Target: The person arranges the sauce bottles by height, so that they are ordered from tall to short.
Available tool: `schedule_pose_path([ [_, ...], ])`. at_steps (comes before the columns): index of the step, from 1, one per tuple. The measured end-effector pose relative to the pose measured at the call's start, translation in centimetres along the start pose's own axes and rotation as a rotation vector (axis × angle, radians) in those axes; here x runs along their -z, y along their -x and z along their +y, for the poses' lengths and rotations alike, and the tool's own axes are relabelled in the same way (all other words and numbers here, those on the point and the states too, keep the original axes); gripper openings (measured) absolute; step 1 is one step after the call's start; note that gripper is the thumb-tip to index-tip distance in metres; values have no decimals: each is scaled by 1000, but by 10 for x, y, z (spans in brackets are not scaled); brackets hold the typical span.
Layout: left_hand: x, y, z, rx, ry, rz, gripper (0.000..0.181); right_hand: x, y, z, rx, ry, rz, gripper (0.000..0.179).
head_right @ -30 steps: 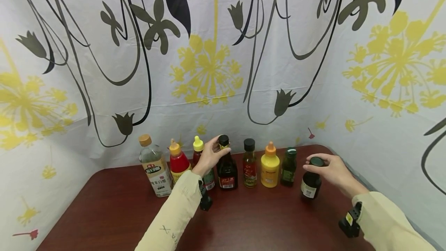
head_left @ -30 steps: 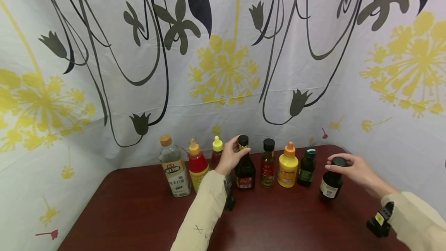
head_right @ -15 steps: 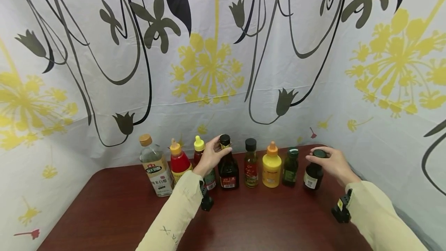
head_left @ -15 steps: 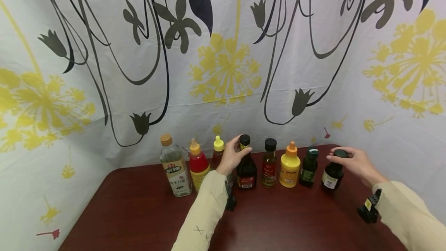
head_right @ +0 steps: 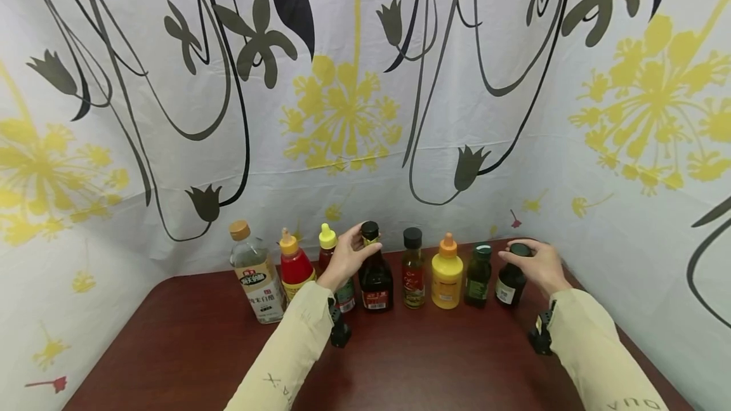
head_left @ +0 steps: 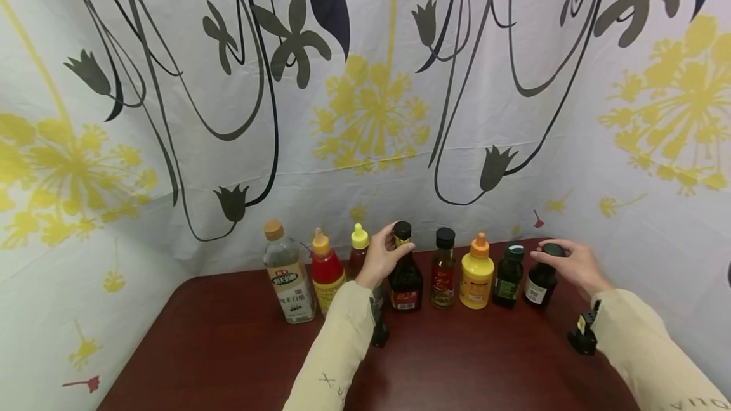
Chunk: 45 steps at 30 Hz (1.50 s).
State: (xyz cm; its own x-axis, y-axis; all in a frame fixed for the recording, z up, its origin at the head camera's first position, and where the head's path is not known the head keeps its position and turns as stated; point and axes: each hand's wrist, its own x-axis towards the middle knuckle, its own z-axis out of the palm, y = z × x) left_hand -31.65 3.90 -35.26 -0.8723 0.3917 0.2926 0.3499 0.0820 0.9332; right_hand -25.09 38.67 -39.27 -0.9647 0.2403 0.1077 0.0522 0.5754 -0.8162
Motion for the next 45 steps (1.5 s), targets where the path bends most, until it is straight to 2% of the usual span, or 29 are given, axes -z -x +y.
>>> schedule_pose_path([
  [10,0,2,0,12,-11,4,50,-8,-7,0,-5,-22,15,68],
  [15,-2,1,-1,-7,-11,7,49,-11,-7,-1,-3,-43,4,68],
  [19,-3,0,-5,-24,-9,16,49,-12,-7,-1,4,-50,-5,68],
  [22,-4,-5,-15,-23,-1,22,51,-11,-7,-1,7,-51,-14,69],
  [26,-6,-11,-29,-30,-5,26,52,-11,-6,-3,39,21,-12,70],
  [29,-6,-12,-32,-40,-19,28,52,-11,-5,-6,63,91,-11,72],
  [32,-6,-12,-32,-37,-26,28,52,-9,-4,-9,69,107,-23,75],
  [37,-6,-11,-28,-21,-69,21,51,-3,-3,-15,94,87,-1,73],
  [45,-3,-13,-21,-4,-218,22,47,2,-3,-34,199,63,83,63],
])
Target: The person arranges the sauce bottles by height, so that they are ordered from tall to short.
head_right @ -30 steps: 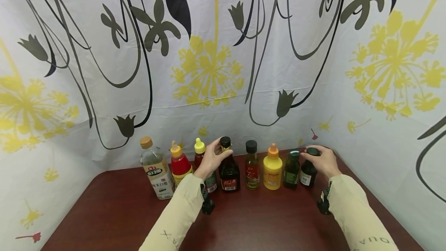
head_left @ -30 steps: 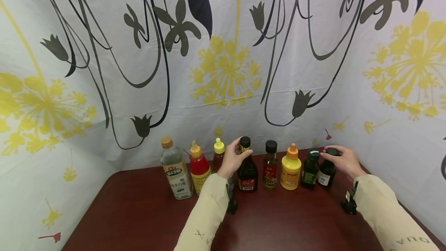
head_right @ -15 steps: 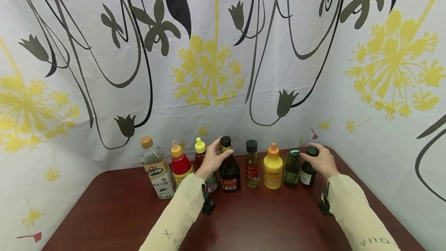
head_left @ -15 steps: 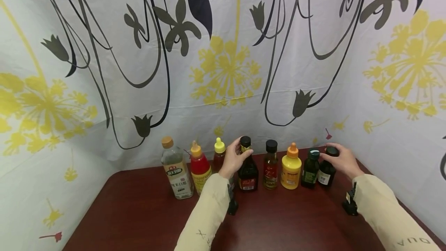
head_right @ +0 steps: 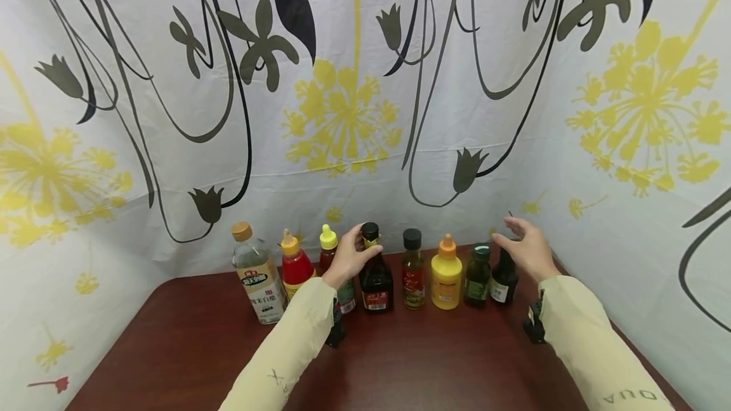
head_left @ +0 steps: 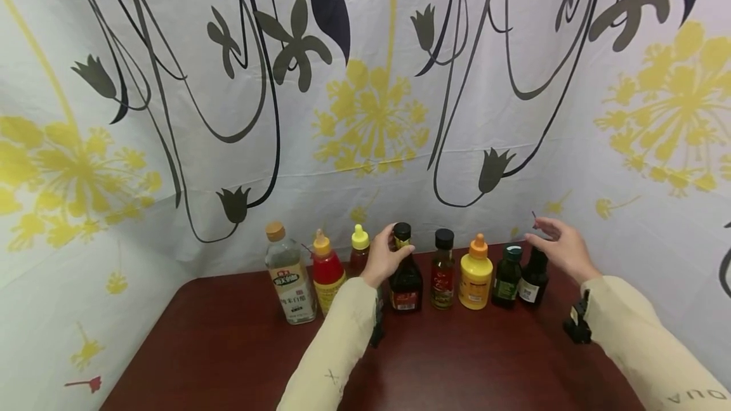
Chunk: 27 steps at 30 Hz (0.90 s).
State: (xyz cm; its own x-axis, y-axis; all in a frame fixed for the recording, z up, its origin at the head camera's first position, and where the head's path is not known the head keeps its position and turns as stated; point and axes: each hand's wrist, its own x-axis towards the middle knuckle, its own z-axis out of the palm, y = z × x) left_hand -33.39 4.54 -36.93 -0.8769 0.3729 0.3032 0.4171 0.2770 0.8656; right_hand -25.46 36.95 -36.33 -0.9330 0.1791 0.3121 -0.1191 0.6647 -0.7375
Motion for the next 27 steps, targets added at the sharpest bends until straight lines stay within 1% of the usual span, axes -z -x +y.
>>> schedule_pose_path([
  [3,4,-1,4,9,-52,-17,46,1,-3,-9,44,4,44,60],
  [6,10,-1,7,33,-99,-47,49,1,-6,-19,86,2,57,58],
  [10,16,1,9,46,-135,-91,66,1,-8,-31,118,-4,44,57],
  [12,17,3,10,27,-142,-84,73,0,-7,-35,133,-12,42,56],
  [14,18,6,10,-11,-155,-61,77,-1,-5,-39,156,-29,42,54],
  [17,20,11,13,-72,-172,-14,77,-2,-2,-45,183,-56,31,54],
  [19,24,15,14,-106,-204,-5,76,-4,0,-49,195,-72,21,54],
  [20,27,18,15,-115,-223,-12,76,-6,1,-51,197,-73,15,54],
  [23,34,28,17,-155,-290,-84,75,-11,10,-53,197,-85,1,54],
  [27,45,46,21,-183,-381,-234,74,-19,23,-51,225,-83,-18,51],
])
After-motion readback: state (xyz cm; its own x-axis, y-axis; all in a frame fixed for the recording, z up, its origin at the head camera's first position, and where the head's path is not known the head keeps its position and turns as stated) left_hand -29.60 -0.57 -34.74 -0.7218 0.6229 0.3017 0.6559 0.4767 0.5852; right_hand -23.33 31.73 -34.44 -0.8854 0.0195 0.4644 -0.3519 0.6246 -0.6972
